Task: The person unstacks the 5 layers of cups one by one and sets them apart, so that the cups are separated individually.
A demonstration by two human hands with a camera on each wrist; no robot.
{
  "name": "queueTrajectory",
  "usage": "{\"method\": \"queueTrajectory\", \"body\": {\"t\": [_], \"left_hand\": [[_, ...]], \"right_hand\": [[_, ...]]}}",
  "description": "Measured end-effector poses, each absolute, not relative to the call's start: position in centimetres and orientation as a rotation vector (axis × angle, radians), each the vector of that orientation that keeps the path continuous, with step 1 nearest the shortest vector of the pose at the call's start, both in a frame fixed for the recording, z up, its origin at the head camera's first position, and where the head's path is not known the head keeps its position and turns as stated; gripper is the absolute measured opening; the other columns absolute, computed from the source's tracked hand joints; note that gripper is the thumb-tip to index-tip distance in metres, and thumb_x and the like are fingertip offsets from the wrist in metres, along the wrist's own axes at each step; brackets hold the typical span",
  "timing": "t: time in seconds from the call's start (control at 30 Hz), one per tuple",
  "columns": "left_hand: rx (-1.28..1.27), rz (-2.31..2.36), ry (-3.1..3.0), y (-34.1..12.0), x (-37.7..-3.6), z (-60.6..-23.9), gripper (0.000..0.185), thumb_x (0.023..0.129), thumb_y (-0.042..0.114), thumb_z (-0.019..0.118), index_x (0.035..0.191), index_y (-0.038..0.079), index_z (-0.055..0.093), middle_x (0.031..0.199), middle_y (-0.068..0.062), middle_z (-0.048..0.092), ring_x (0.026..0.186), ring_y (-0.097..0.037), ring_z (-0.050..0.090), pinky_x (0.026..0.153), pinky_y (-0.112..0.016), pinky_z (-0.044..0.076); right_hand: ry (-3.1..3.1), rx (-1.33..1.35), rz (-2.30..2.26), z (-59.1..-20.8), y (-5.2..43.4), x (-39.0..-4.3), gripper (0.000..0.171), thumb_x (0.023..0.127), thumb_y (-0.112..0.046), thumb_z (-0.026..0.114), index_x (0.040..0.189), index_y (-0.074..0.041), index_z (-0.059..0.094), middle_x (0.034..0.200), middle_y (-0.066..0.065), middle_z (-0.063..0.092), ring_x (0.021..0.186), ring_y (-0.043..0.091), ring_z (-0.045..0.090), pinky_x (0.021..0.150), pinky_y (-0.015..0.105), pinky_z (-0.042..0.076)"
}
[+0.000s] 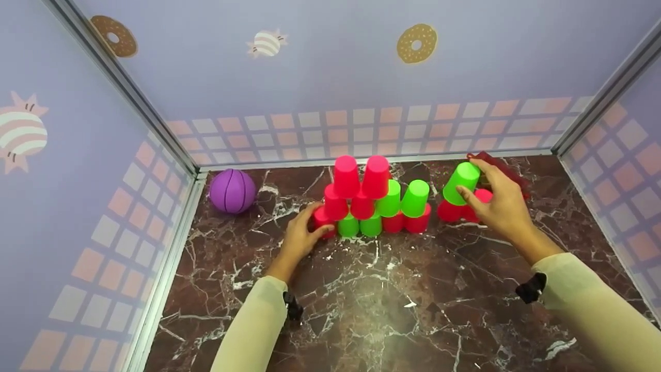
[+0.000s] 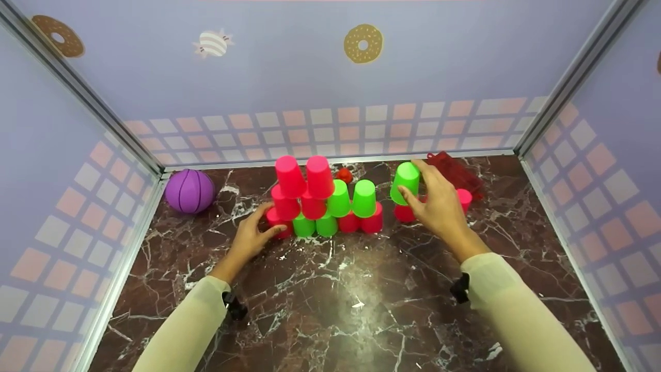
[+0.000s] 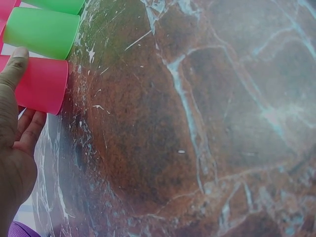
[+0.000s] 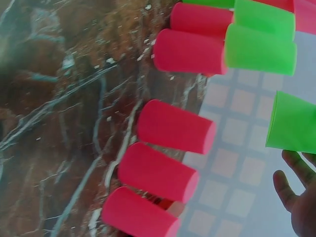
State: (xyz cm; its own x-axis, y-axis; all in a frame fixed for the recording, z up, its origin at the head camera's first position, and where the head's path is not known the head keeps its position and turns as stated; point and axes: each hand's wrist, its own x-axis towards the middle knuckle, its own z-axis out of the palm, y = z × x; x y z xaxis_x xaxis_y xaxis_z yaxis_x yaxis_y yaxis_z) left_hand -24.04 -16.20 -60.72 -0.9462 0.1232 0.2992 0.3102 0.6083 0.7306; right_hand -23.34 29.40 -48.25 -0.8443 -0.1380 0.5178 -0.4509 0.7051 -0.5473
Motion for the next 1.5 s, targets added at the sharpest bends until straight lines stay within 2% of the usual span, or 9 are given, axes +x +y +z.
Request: {"method": "queueTrajectory", "body": {"t": [0.2, 0.47, 0.6, 0.7, 0.8, 0.87, 0.97, 1.07, 1.5], "left_hand": [[-0.35, -1.257, -2.622, -16.3, -24.0, -60.8, 0.07, 0.087, 0.031, 0.092, 0.148, 0.008, 0.064, 0.141, -0.022, 0.074, 0.125, -0.043, 0.074, 0.108, -0.061, 0.059], [-0.345, -1.256, -2.617, -16.3, -24.0, -61.1, 0.07, 0.087, 0.031, 0.092, 0.147, 0.008, 0.064, 0.142, -0.023, 0.073, 0.126, -0.043, 0.074, 0.108, -0.06, 0.059], [-0.327, -1.26, -2.626, -16.4, -24.1, -61.3, 0.071, 0.087, 0.032, 0.092, 0.148, 0.01, 0.065, 0.146, -0.022, 0.072, 0.129, -0.044, 0.073, 0.111, -0.061, 0.058], [-0.316, -1.257, -2.637, -16.5, -24.1, -61.4, 0.071, 0.087, 0.034, 0.092, 0.148, 0.012, 0.065, 0.147, -0.021, 0.071, 0.131, -0.043, 0.072, 0.112, -0.061, 0.057], [-0.315, -1.259, -2.637, -16.5, -24.1, -61.4, 0.07, 0.088, 0.035, 0.091, 0.149, 0.012, 0.064, 0.148, -0.021, 0.071, 0.132, -0.043, 0.071, 0.113, -0.061, 0.057], [-0.317, -1.261, -2.635, -16.5, -24.1, -61.4, 0.07, 0.088, 0.035, 0.091, 0.148, 0.01, 0.064, 0.148, -0.021, 0.071, 0.132, -0.043, 0.071, 0.113, -0.061, 0.057], [-0.32, -1.269, -2.635, -16.4, -24.1, -61.3, 0.071, 0.088, 0.034, 0.091, 0.148, 0.009, 0.064, 0.148, -0.021, 0.07, 0.132, -0.044, 0.071, 0.113, -0.061, 0.057], [-0.319, -1.269, -2.638, -16.3, -24.1, -61.2, 0.071, 0.088, 0.034, 0.091, 0.148, 0.008, 0.064, 0.148, -0.021, 0.07, 0.132, -0.044, 0.071, 0.113, -0.061, 0.056], [-0.346, -1.263, -2.621, -16.1, -24.1, -60.8, 0.07, 0.088, 0.031, 0.092, 0.148, 0.008, 0.064, 0.144, -0.022, 0.072, 0.126, -0.042, 0.074, 0.108, -0.059, 0.06]], "right_hand": [[-2.483, 0.418, 0.886, -50.0, 30.5, -22.8, 0.067, 0.092, -0.007, 0.09, 0.15, 0.004, 0.059, 0.126, 0.025, 0.074, 0.105, 0.038, 0.074, 0.087, 0.01, 0.042], [-2.552, 0.379, 0.853, -52.3, 31.2, -22.1, 0.066, 0.092, -0.009, 0.091, 0.148, 0.006, 0.059, 0.126, 0.027, 0.074, 0.1, 0.042, 0.077, 0.081, 0.037, 0.06], [-2.583, 0.377, 0.888, -53.6, 31.4, -21.7, 0.065, 0.092, -0.008, 0.09, 0.147, 0.007, 0.058, 0.122, 0.028, 0.074, 0.093, 0.044, 0.078, 0.077, 0.013, 0.056], [-2.598, 0.374, 0.926, -54.6, 31.6, -21.6, 0.064, 0.092, -0.006, 0.091, 0.146, 0.007, 0.059, 0.123, 0.029, 0.074, 0.095, 0.045, 0.079, 0.079, -0.008, 0.034], [-2.604, 0.368, 0.957, -55.6, 31.7, -21.5, 0.062, 0.09, -0.004, 0.091, 0.143, 0.008, 0.06, 0.121, 0.029, 0.074, 0.097, 0.046, 0.079, 0.08, -0.008, 0.038], [-2.618, 0.367, 0.962, -56.2, 31.7, -21.4, 0.06, 0.091, -0.004, 0.091, 0.14, 0.008, 0.06, 0.12, 0.028, 0.074, 0.099, 0.045, 0.079, 0.082, -0.001, 0.05], [-2.648, 0.357, 0.948, -56.9, 31.8, -21.2, 0.058, 0.091, -0.004, 0.091, 0.139, 0.008, 0.06, 0.12, 0.028, 0.073, 0.1, 0.044, 0.078, 0.082, 0.028, 0.067], [-2.665, 0.344, 0.923, -57.5, 31.7, -21.0, 0.059, 0.091, -0.005, 0.091, 0.139, 0.008, 0.06, 0.122, 0.028, 0.072, 0.101, 0.044, 0.076, 0.085, 0.057, 0.065], [-2.728, 0.324, 0.9, -59.0, 31.7, -20.7, 0.059, 0.093, -0.007, 0.089, 0.14, 0.008, 0.057, 0.13, 0.031, 0.068, 0.118, 0.051, 0.07, 0.102, 0.068, 0.056]]}}
